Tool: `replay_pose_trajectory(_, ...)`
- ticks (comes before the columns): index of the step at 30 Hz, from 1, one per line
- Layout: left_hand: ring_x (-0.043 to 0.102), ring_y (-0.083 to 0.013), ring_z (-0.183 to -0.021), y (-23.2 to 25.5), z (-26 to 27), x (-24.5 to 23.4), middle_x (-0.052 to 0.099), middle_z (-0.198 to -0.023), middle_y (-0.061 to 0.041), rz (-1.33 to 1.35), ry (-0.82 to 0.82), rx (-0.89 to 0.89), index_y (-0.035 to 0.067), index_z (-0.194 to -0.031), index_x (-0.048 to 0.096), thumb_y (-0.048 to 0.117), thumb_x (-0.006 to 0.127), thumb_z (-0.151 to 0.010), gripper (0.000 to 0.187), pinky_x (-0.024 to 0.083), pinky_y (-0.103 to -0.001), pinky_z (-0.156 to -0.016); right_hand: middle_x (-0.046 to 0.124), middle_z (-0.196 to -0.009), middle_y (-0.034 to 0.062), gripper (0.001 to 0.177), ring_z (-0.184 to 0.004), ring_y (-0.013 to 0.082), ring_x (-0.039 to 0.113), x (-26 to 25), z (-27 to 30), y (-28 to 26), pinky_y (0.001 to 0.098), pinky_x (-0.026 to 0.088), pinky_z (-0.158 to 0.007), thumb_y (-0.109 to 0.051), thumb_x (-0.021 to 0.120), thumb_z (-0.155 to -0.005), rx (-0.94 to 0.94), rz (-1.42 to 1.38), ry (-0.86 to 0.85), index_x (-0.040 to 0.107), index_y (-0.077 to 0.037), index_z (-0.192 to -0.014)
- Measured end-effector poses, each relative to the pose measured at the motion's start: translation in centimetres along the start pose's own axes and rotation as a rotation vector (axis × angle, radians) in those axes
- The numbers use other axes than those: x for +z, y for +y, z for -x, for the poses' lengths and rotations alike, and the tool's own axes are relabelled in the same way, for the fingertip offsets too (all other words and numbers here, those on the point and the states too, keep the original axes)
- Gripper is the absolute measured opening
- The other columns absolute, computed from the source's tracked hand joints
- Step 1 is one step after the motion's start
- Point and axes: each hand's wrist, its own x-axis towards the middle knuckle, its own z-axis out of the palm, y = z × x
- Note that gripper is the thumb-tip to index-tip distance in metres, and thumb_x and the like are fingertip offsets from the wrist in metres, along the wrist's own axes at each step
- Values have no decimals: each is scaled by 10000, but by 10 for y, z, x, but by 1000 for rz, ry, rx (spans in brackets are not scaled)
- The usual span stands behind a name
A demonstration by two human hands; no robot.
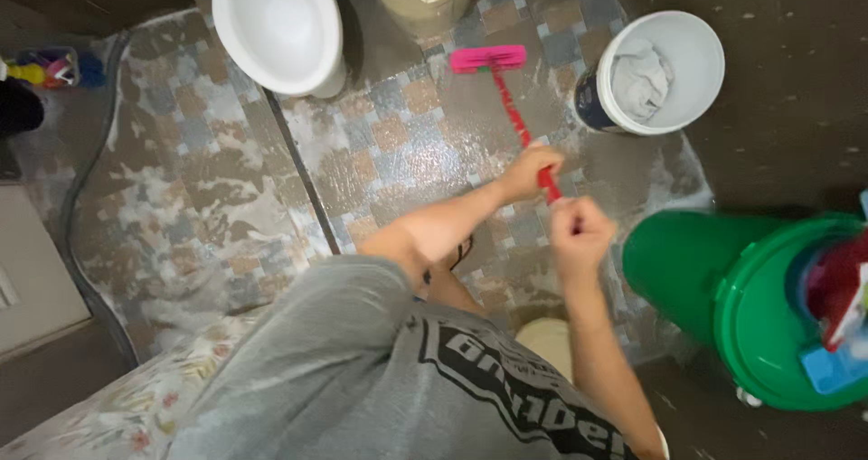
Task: The person scrubs a tiled floor with a pink floor brush, then pours soapy water into a toilet bowl and scrubs the interior with a toilet brush. The person squats and sits on the floor while cleaning the toilet.
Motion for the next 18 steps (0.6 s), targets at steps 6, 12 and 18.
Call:
replay_pose_trajectory(6,545,-281,-799,47,2,25,542,-716,-44,-14,124,-80,110,-748,432,149,743,-679,321,401,-392,-760,461,-637,-60,408,-615,12,412,-37,-2,-27,215,347,-539,-22,646,-1006,62,-107,4,397,-85,-689)
replay_pose_trajectory(12,531,-294,-700,88,96,-25,573,-694,-66,-88,151,-259,111,-680,475,144,745,-695,273,408,-404,-719,517,-617,-43,216,-552,24,439,-22,39,-63,209,330,-495,-25,671,-898,69,-95,-236,572,-39,-707)
replay_pose_trajectory(18,518,-277,-669,65,38,25,539,-676,-55,-57,134,-160,117,-729,453,166,758,-675,314,378,-378,-750,497,-623,-58,429,-583,16,427,-64,1,-51,213,323,-514,-22,649,-995,220,-90,-72,425,-95,-637)
